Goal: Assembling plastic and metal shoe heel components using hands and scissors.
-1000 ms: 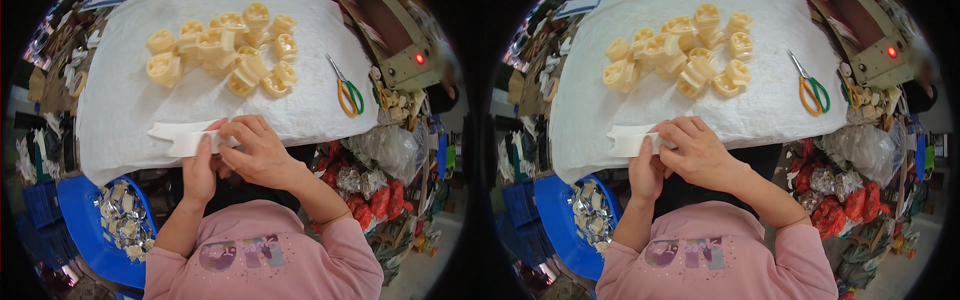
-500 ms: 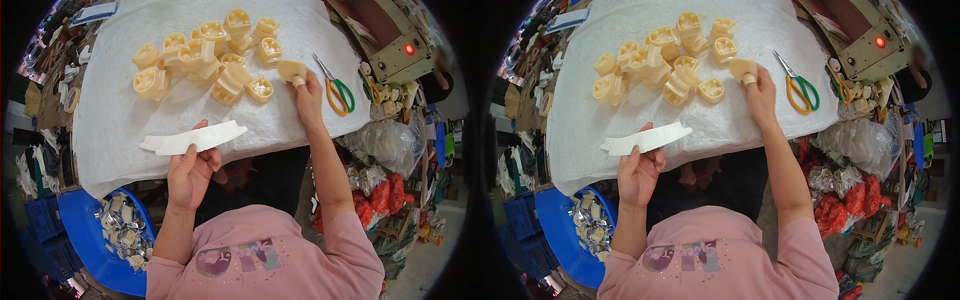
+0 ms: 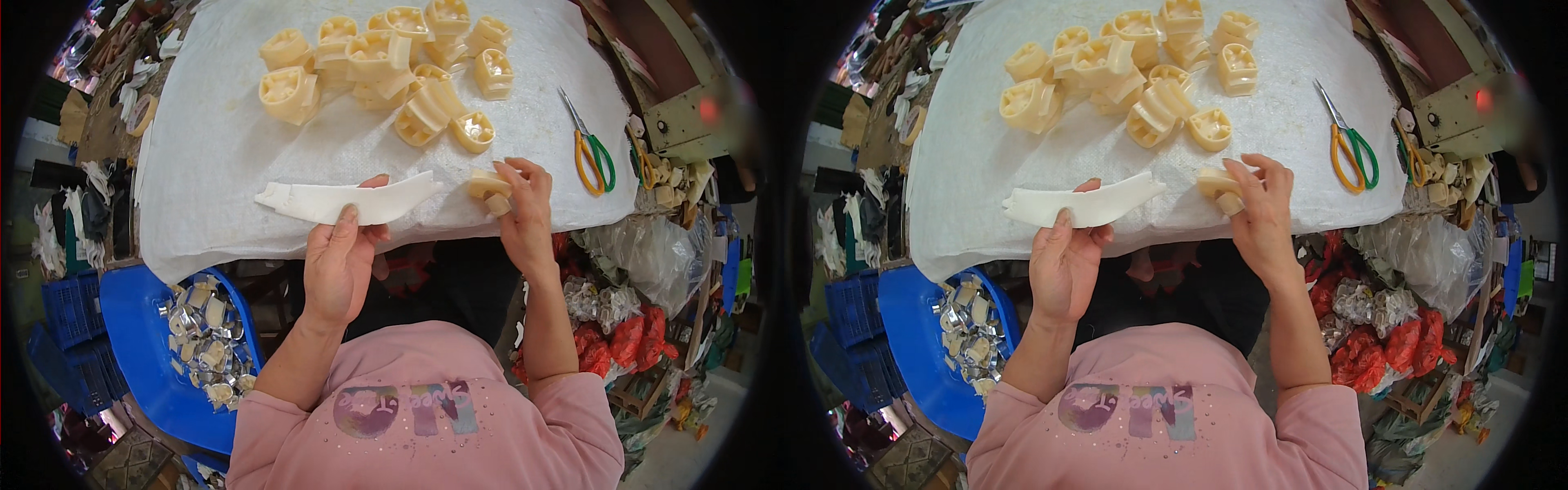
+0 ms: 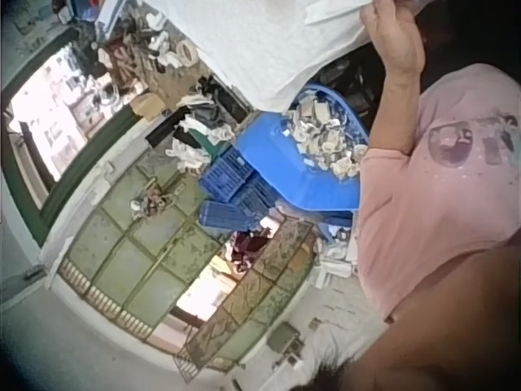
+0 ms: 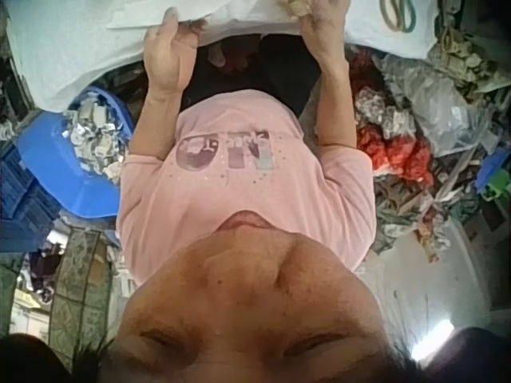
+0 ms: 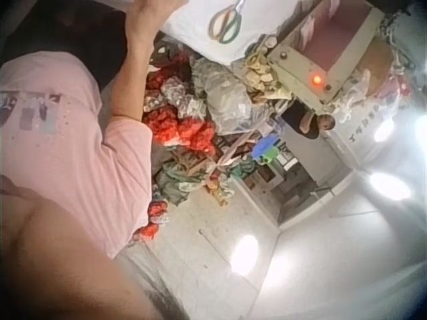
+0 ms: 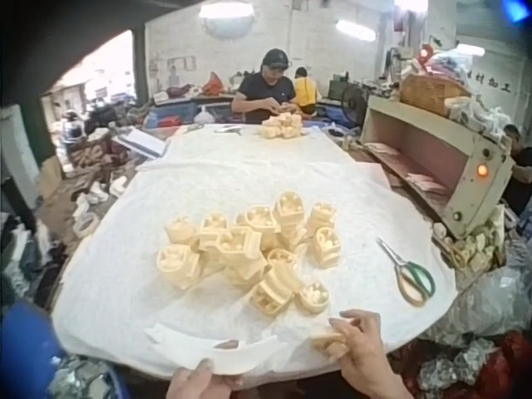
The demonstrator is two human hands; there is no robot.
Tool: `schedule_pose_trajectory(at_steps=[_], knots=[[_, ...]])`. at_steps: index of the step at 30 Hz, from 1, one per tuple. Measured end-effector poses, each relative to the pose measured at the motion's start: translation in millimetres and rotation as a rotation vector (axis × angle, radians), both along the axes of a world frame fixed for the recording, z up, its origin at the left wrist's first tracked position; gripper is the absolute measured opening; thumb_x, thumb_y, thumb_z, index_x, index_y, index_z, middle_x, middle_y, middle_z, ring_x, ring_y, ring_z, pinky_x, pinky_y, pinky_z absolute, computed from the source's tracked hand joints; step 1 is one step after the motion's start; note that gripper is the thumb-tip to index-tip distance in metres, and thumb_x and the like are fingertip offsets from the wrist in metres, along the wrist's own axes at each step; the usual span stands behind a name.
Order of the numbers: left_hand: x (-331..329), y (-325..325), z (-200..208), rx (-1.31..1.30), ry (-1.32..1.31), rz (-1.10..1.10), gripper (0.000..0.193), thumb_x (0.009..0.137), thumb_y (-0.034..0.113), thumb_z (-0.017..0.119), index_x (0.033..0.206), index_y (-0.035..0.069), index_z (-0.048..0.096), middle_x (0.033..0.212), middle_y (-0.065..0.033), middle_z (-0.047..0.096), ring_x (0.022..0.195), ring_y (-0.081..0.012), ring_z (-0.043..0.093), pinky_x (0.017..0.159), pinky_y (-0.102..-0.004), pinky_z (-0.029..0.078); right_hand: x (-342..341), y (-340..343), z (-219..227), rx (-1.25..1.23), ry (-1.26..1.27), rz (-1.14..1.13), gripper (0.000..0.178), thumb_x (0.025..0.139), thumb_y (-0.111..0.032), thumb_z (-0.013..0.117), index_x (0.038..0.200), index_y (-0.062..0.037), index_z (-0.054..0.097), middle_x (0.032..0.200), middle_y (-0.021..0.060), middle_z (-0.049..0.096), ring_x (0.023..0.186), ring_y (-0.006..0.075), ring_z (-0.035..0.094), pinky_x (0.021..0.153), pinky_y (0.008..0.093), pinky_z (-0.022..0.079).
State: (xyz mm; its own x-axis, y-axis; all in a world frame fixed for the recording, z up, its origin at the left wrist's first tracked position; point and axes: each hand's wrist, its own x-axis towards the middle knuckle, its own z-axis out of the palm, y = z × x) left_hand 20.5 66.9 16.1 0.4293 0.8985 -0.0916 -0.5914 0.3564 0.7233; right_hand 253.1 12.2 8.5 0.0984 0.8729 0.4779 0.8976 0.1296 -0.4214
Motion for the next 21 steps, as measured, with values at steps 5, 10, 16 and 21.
schedule_pose_trajectory(at_steps=[5,10,16,21], knots=[[2,-5,2,-0.011,0.041,0.065,0.039,0.097,0.018,0.037,0.127,-0.007,0.040,0.131,-0.0161,0.043,0.108,-0.0204,0.049,0.088,-0.0324,0.041,-17,-15,22,0.062,0.759,0.108,0.040,0.077,0.008,0.061,0.115,-0.0027,0.056,0.102,0.0133,0.057,0.090,0.0252,0.058,0.078,0.0334,0.049],[6,-12,6,-0.050,-0.084,0.033,0.039,0.097,0.015,0.035,0.129,-0.007,0.038,0.132,-0.0187,0.044,0.123,-0.0238,0.043,0.104,-0.0377,0.033,-66,1,39,0.313,0.689,0.512,0.044,0.078,0.004,0.064,0.117,-0.0068,0.047,0.108,0.0202,0.059,0.092,0.0271,0.059,0.078,0.0338,0.048],[0,-20,23,-0.008,-0.137,-0.067,0.043,0.098,0.017,0.033,0.131,-0.010,0.033,0.132,-0.0222,0.042,0.121,-0.0255,0.046,0.103,-0.0374,0.037,-91,12,19,0.436,0.523,0.516,0.049,0.072,0.014,0.052,0.115,-0.0094,0.046,0.111,0.0195,0.057,0.092,0.0340,0.058,0.077,0.0407,0.048],[-4,-20,26,-0.012,-0.130,-0.075,0.044,0.098,0.020,0.031,0.131,-0.010,0.034,0.132,-0.0220,0.043,0.121,-0.0251,0.046,0.102,-0.0367,0.038,-91,16,16,0.448,0.475,0.543,0.047,0.073,0.014,0.051,0.114,-0.0091,0.047,0.110,0.0184,0.058,0.092,0.0333,0.058,0.077,0.0398,0.048]])
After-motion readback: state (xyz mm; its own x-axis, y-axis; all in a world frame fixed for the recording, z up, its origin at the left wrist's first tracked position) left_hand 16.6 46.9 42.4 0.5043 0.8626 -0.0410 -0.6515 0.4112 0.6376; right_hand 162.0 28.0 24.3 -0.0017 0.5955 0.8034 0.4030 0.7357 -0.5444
